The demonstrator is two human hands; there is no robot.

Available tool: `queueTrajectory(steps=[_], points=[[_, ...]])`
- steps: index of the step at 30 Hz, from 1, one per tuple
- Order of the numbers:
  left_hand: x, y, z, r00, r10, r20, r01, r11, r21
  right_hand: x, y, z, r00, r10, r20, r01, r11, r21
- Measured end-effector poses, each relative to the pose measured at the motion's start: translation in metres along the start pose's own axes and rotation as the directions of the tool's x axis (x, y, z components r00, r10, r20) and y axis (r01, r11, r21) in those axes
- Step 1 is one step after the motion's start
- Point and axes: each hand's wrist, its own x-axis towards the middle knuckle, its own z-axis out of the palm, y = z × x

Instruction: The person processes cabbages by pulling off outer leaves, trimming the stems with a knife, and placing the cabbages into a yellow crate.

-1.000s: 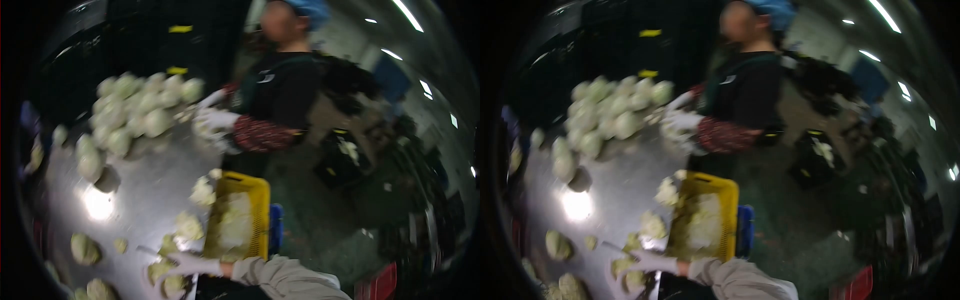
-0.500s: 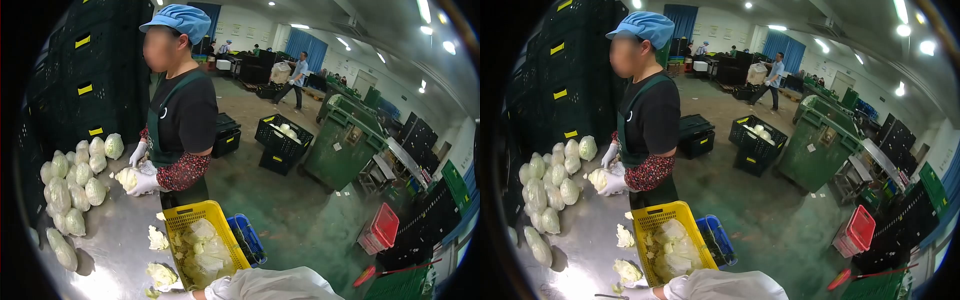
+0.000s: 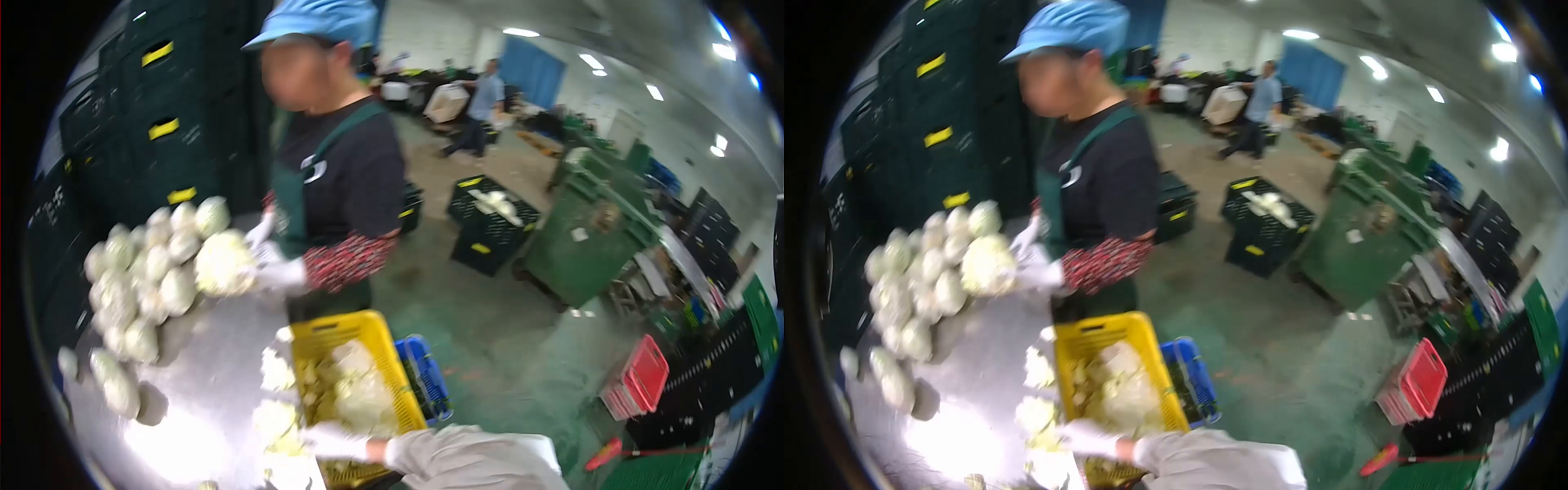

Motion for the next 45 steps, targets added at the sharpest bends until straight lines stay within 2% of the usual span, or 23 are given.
queueTrajectory(steps=[2,3,4,5,6,8,9,10,12,16,20,22,24,27,31,33,36,38,40,41,42,44,45], points=[[-0.026,-0.022,-0.009,0.993,0.028,-0.117,-0.039,0.995,-0.09,-0.019,0.025,-0.034,0.938,-0.217,-0.272,0.242,0.968,0.065],[-0.041,-0.033,-0.011,0.97,0.134,-0.204,-0.156,0.983,-0.1,-0.034,0.023,-0.056,0.987,0.089,-0.132,-0.091,0.996,-0.008],[-0.051,-0.046,-0.009,0.944,0.18,-0.276,-0.224,0.965,-0.136,-0.039,0.045,-0.043,0.925,-0.128,-0.357,0.039,0.968,-0.247],[-0.065,-0.049,-0.007,0.949,0.046,-0.312,-0.15,0.936,-0.318,-0.046,0.006,-0.082,0.943,0.04,-0.33,-0.027,0.999,0.045],[-0.076,-0.061,0.0,0.743,-0.665,-0.079,0.254,0.389,-0.886,-0.045,0.009,-0.08,0.944,-0.004,-0.331,-0.009,0.999,-0.039],[-0.074,-0.057,0.004,0.731,-0.678,-0.073,0.448,0.558,-0.698,-0.039,-0.024,-0.084,0.992,0.087,-0.097,-0.069,0.983,0.169],[-0.071,-0.054,0.008,0.77,-0.634,-0.073,0.432,0.603,-0.671,-0.04,-0.04,-0.074,0.999,0.042,0.008,-0.043,0.958,0.284],[-0.065,-0.06,0.01,0.89,-0.414,-0.191,0.344,0.885,-0.315,-0.036,-0.05,-0.065,0.995,-0.007,0.103,-0.034,0.92,0.39],[-0.032,-0.019,0.009,0.836,-0.526,-0.155,0.428,0.803,-0.416,-0.027,-0.048,-0.019,0.975,-0.201,0.092,0.135,0.871,0.472],[-0.033,-0.022,0.015,0.892,-0.42,-0.169,0.352,0.878,-0.325,-0.002,-0.074,0.011,0.966,-0.25,0.073,0.168,0.813,0.557],[-0.038,-0.004,0.025,0.92,-0.351,-0.175,0.326,0.932,-0.156,0.02,-0.078,0.022,0.939,-0.343,0.01,0.306,0.851,0.427],[-0.039,-0.004,0.039,0.923,-0.344,-0.172,0.327,0.938,-0.117,0.03,-0.081,0.021,0.914,-0.383,0.136,0.32,0.884,0.34],[-0.03,0.01,0.044,0.898,-0.36,-0.254,0.368,0.93,-0.017,0.026,-0.097,0.013,0.903,-0.426,0.062,0.389,0.869,0.304],[-0.039,0.002,0.051,0.881,-0.394,-0.26,0.405,0.914,-0.013,0.014,-0.104,0.005,0.768,-0.64,0.01,0.64,0.768,-0.025],[-0.048,-0.005,0.052,0.89,-0.379,-0.254,0.385,0.922,-0.026,0.006,-0.102,0.013,0.72,-0.685,-0.111,0.688,0.725,-0.013],[-0.053,-0.008,0.056,0.89,-0.382,-0.249,0.38,0.923,-0.058,-0.003,-0.104,0.012,0.714,-0.663,-0.224,0.694,0.713,0.101],[-0.063,-0.011,0.076,0.849,-0.494,-0.188,0.304,0.747,-0.591,-0.014,-0.108,0.009,0.712,-0.672,-0.206,0.701,0.697,0.149],[-0.061,-0.014,0.074,0.866,-0.453,-0.214,0.307,0.817,-0.488,-0.018,-0.107,0.005,0.693,-0.694,-0.196,0.72,0.68,0.141],[-0.062,-0.017,0.067,0.871,-0.469,-0.145,0.391,0.841,-0.374,-0.029,-0.118,-0.007,0.622,-0.783,0.019,0.76,0.608,0.23],[-0.059,-0.024,0.075,0.854,-0.494,-0.162,0.335,0.762,-0.554,-0.039,-0.13,-0.005,0.48,-0.877,-0.009,0.856,0.466,0.221],[-0.058,-0.026,0.076,0.854,-0.497,-0.155,0.341,0.759,-0.555,-0.05,-0.138,0.006,0.454,-0.891,-0.009,0.85,0.43,0.306],[-0.047,-0.032,0.07,0.834,-0.539,-0.118,0.377,0.713,-0.592,-0.043,-0.137,-0.008,0.593,-0.803,-0.058,0.761,0.536,0.367],[-0.046,-0.033,0.065,0.837,-0.534,-0.117,0.373,0.714,-0.592,-0.037,-0.12,-0.018,0.715,-0.693,-0.093,0.675,0.649,0.35]])
